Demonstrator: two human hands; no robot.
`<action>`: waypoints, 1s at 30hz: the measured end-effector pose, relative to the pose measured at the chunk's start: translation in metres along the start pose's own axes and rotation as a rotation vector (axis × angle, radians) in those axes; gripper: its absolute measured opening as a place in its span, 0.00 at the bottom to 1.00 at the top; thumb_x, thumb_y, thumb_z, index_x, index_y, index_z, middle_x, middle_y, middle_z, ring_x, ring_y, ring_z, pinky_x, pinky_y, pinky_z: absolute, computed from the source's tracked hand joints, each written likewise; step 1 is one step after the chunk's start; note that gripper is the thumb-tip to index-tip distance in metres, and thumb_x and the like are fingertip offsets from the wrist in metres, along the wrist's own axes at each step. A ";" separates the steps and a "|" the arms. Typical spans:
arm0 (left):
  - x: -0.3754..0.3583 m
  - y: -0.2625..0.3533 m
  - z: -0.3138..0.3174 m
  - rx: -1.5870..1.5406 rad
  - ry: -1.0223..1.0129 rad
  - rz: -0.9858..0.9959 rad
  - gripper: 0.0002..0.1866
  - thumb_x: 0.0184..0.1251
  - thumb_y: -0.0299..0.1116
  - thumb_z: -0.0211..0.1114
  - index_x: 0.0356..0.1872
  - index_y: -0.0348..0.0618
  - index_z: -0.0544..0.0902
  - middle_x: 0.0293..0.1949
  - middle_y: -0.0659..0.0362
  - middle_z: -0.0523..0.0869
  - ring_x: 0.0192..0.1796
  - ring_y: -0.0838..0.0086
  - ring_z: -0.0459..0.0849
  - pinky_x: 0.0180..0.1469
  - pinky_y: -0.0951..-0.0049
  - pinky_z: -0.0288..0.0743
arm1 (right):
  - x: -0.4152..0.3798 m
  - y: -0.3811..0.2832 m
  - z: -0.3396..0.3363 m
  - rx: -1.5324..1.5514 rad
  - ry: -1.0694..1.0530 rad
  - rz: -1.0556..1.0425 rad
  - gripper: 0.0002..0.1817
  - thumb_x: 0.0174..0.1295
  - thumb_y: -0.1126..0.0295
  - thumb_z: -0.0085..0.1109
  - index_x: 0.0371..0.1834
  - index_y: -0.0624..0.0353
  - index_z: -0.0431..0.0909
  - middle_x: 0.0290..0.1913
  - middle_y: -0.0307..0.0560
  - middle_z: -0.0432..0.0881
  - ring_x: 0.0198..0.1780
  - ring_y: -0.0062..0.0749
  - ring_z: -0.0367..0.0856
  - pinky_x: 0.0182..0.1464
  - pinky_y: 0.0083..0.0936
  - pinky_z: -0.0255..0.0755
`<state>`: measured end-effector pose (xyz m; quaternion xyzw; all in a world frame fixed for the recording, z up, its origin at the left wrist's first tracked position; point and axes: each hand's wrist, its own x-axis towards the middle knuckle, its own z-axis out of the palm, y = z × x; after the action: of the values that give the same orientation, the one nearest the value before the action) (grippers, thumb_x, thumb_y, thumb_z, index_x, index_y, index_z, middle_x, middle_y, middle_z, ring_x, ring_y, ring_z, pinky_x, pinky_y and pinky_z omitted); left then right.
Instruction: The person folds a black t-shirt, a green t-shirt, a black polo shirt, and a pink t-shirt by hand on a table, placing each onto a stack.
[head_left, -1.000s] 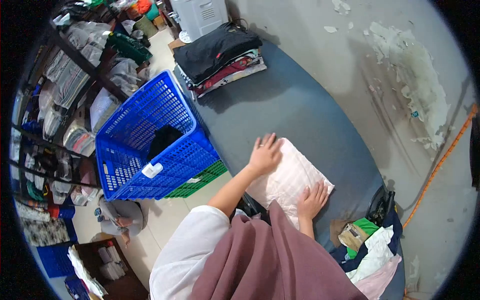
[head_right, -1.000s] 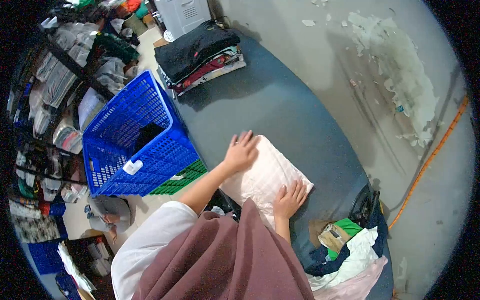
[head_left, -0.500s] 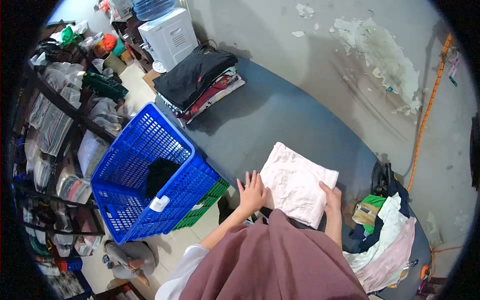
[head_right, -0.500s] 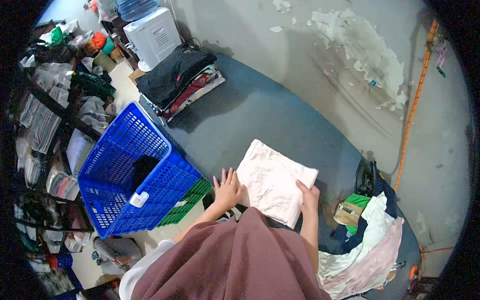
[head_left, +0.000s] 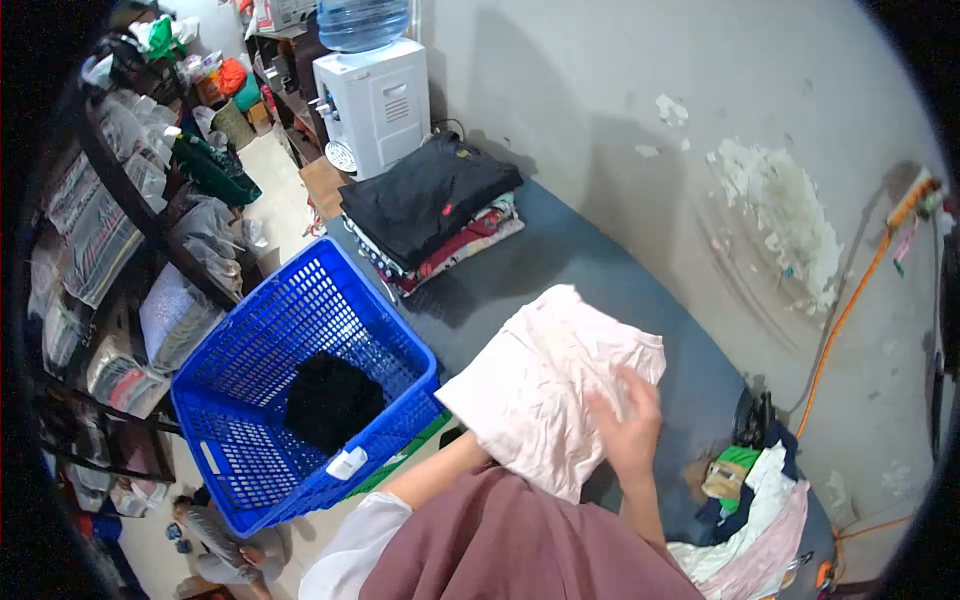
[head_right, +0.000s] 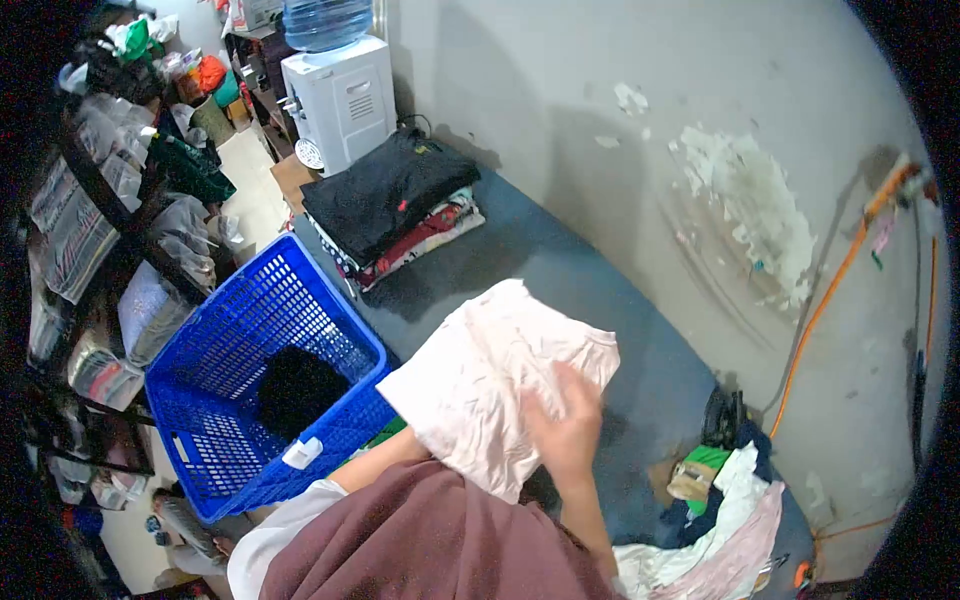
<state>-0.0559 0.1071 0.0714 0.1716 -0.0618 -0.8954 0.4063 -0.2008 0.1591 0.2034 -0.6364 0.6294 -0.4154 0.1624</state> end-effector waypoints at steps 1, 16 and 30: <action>0.001 0.012 -0.005 0.003 0.023 0.013 0.39 0.67 0.65 0.44 0.65 0.41 0.66 0.66 0.51 0.68 0.65 0.61 0.71 0.66 0.59 0.65 | 0.004 0.021 0.005 -0.067 0.104 0.039 0.28 0.53 0.66 0.69 0.56 0.67 0.72 0.55 0.55 0.75 0.55 0.36 0.74 0.56 0.29 0.67; 0.073 0.414 0.035 0.418 0.004 0.543 0.41 0.66 0.68 0.41 0.63 0.41 0.69 0.62 0.52 0.73 0.61 0.63 0.75 0.64 0.59 0.68 | 0.217 -0.136 0.164 1.020 -0.082 0.092 0.21 0.60 0.80 0.59 0.56 0.75 0.69 0.53 0.52 0.77 0.52 0.30 0.77 0.54 0.23 0.70; 0.037 0.478 -0.124 0.574 0.509 0.712 0.14 0.66 0.40 0.62 0.45 0.42 0.80 0.38 0.61 0.85 0.35 0.75 0.83 0.35 0.74 0.78 | 0.291 -0.030 0.332 0.923 -0.422 0.650 0.23 0.65 0.62 0.55 0.59 0.63 0.64 0.49 0.51 0.78 0.42 0.41 0.83 0.37 0.44 0.81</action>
<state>0.3033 -0.2331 0.0658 0.4568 -0.2585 -0.5787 0.6242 0.0226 -0.2140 0.1197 -0.3439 0.5007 -0.4393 0.6618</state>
